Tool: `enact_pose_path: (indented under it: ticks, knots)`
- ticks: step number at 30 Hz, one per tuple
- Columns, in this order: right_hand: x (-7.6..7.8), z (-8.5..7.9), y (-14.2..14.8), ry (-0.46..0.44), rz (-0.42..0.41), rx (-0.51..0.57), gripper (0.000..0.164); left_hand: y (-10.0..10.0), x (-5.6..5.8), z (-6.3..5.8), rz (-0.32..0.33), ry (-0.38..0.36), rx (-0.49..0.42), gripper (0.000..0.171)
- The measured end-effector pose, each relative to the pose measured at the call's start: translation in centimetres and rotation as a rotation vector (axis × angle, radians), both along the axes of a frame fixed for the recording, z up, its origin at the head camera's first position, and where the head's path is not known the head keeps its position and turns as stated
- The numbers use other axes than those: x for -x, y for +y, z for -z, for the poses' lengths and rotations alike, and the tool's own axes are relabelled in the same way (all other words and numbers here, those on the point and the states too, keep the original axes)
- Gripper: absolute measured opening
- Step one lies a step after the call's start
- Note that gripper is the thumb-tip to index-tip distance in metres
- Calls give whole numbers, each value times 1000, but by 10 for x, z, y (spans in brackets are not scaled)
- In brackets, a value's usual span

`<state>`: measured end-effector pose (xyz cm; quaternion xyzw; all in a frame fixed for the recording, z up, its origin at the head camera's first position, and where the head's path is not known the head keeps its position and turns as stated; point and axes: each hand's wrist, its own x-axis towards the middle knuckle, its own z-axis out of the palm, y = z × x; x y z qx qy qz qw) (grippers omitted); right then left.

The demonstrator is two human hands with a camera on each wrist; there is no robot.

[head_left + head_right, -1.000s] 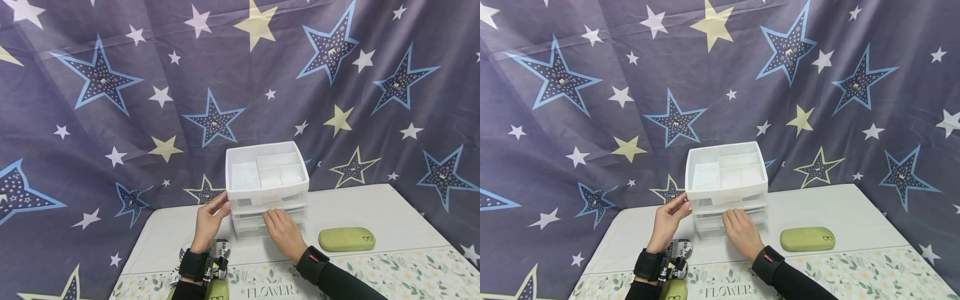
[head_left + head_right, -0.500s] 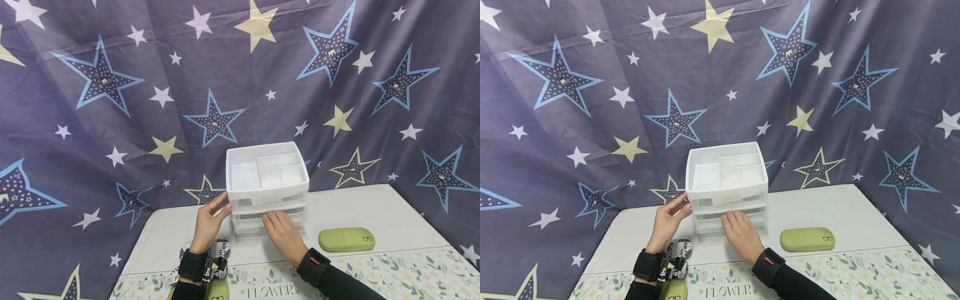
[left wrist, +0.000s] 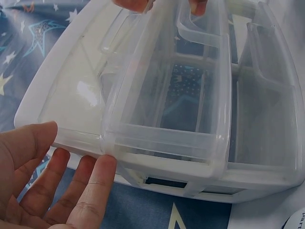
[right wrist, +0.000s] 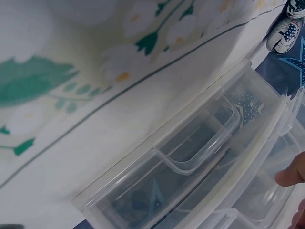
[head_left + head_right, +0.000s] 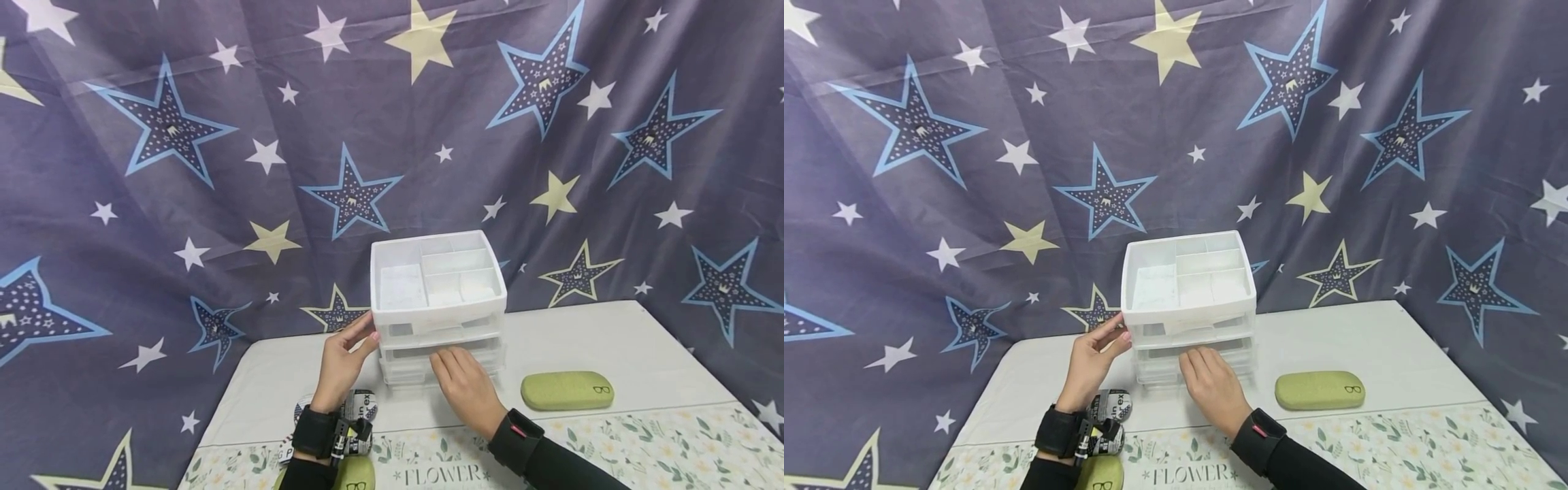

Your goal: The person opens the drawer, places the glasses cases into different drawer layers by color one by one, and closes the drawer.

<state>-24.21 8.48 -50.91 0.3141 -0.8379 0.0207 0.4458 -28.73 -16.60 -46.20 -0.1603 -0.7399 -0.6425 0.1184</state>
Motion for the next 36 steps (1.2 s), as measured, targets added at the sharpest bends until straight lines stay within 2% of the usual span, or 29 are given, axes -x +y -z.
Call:
enact_pose_path:
  ticks: [8,18,25,36]
  knots:
    - [-3,1,2,21,10,5,38,2,1,2,-4,-1,-9,49]
    - [-8,1,2,57,-16,18,47,8,0,3,-22,23,-104,46]
    - [-14,1,1,39,-26,14,38,11,1,6,-55,50,-95,44]
    - [-20,1,1,60,-44,39,45,13,0,5,-68,56,-86,43]
